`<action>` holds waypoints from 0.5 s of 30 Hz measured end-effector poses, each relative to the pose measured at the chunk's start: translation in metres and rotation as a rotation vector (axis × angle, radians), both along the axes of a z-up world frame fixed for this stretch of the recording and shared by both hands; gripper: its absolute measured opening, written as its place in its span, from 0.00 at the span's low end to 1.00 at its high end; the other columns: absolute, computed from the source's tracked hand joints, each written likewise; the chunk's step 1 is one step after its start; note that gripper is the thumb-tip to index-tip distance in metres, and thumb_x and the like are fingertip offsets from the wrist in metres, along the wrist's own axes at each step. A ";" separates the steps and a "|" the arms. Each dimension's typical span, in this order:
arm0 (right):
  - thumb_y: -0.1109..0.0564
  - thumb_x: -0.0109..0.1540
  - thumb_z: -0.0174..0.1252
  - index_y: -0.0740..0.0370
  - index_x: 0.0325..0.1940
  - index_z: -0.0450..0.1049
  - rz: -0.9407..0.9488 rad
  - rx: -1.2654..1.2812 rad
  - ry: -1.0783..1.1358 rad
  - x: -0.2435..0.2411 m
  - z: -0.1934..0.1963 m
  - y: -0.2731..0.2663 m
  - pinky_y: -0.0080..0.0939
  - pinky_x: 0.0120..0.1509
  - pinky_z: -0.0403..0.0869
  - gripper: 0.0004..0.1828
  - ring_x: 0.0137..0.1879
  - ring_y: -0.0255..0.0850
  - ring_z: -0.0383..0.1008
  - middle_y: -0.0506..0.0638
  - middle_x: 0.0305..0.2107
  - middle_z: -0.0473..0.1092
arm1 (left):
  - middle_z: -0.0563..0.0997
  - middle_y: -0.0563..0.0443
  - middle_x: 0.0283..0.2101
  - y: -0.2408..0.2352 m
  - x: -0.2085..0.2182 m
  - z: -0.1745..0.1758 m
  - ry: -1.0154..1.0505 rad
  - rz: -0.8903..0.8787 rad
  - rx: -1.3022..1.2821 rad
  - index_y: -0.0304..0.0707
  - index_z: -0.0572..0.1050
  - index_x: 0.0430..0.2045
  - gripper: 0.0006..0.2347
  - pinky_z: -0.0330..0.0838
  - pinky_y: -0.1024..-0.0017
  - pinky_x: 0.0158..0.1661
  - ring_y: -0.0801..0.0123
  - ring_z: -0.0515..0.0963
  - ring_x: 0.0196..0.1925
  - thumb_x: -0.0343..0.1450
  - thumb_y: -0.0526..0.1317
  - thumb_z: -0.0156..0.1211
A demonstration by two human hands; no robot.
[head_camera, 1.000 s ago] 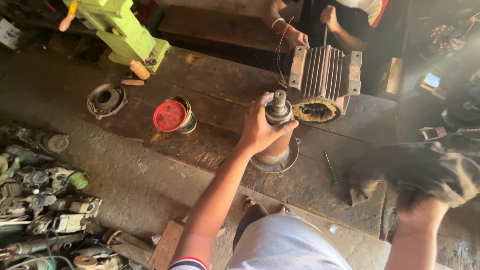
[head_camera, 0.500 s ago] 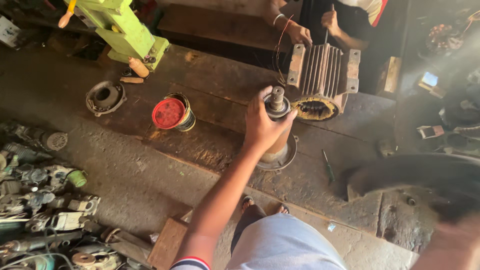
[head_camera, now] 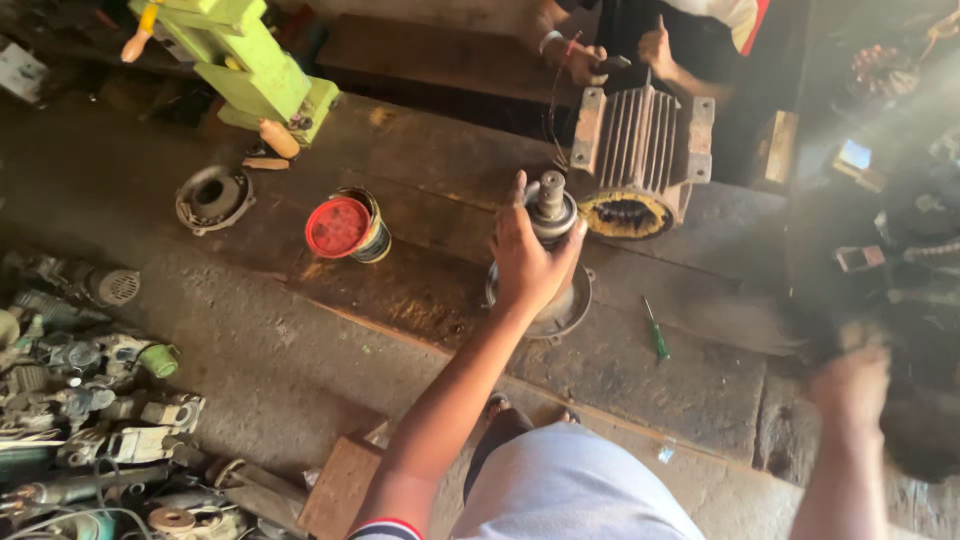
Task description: The person applies grease to a motor rotor using a screwdriver and wipes it with a cloth. They repeatedly dip the screwdriver into a grease container and spread the grease on the rotor shaft and bearings. The person also wipes the rotor with a cloth multiple times.
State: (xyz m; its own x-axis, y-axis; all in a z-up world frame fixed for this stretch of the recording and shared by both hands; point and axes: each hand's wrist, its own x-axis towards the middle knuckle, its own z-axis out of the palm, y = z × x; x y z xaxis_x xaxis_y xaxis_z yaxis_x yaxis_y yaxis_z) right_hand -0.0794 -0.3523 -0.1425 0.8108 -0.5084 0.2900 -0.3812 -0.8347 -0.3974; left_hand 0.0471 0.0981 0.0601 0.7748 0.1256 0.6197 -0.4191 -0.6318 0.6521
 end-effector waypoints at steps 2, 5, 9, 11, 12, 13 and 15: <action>0.50 0.62 0.64 0.65 0.71 0.64 0.178 -0.292 0.181 -0.003 -0.006 0.025 0.57 0.73 0.64 0.36 0.72 0.61 0.61 0.65 0.66 0.62 | 0.73 0.34 0.64 0.014 0.006 0.009 0.056 -0.185 -0.081 0.35 0.55 0.72 0.42 0.67 0.53 0.66 0.47 0.74 0.66 0.66 0.49 0.74; 0.55 0.57 0.62 0.51 0.75 0.68 0.248 -0.236 0.243 -0.010 -0.015 0.085 0.54 0.77 0.64 0.39 0.68 0.59 0.61 0.61 0.65 0.60 | 0.73 0.31 0.63 0.037 0.015 0.027 0.072 -0.394 -0.072 0.32 0.55 0.71 0.41 0.69 0.58 0.64 0.46 0.75 0.65 0.66 0.46 0.76; 0.51 0.56 0.64 0.46 0.57 0.77 0.463 -0.188 0.183 0.005 -0.016 0.165 0.56 0.68 0.67 0.23 0.65 0.55 0.66 0.53 0.62 0.65 | 0.77 0.36 0.59 0.027 0.030 0.049 -0.090 -0.455 -0.059 0.34 0.62 0.66 0.31 0.73 0.61 0.61 0.52 0.79 0.61 0.71 0.44 0.72; 0.49 0.60 0.62 0.41 0.59 0.77 0.579 -0.128 0.225 0.012 -0.021 0.190 0.55 0.62 0.69 0.22 0.60 0.51 0.67 0.51 0.57 0.67 | 0.81 0.42 0.50 0.018 0.032 0.051 0.035 -0.471 -0.117 0.37 0.68 0.59 0.22 0.76 0.65 0.54 0.58 0.83 0.52 0.73 0.43 0.69; 0.50 0.58 0.63 0.43 0.59 0.77 0.613 -0.127 0.143 0.015 -0.023 0.197 0.56 0.58 0.68 0.23 0.58 0.53 0.67 0.54 0.59 0.66 | 0.83 0.45 0.45 0.015 0.034 0.052 0.091 -0.476 -0.143 0.38 0.71 0.55 0.18 0.78 0.68 0.50 0.62 0.85 0.47 0.74 0.43 0.67; 0.50 0.56 0.63 0.44 0.58 0.77 0.579 -0.184 0.152 0.016 -0.028 0.195 0.55 0.59 0.68 0.24 0.59 0.54 0.66 0.56 0.58 0.66 | 0.83 0.47 0.43 0.012 0.036 0.052 0.080 -0.459 -0.133 0.38 0.72 0.50 0.14 0.78 0.69 0.48 0.63 0.85 0.45 0.75 0.43 0.66; 0.51 0.51 0.64 0.45 0.55 0.77 0.516 -0.298 0.167 0.018 -0.038 0.186 0.53 0.59 0.69 0.27 0.60 0.56 0.66 0.59 0.58 0.65 | 0.84 0.50 0.38 0.009 0.042 0.052 0.055 -0.418 -0.111 0.39 0.74 0.41 0.09 0.77 0.71 0.43 0.64 0.86 0.40 0.76 0.43 0.65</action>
State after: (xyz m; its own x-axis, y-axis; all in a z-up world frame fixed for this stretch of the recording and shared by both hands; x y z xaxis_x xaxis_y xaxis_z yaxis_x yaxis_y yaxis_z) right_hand -0.0618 -0.1666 -0.1801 0.9774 0.0447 0.2068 0.0643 -0.9940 -0.0889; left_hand 0.0895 0.1074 0.1118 0.8046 -0.1421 0.5765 -0.5866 -0.3404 0.7348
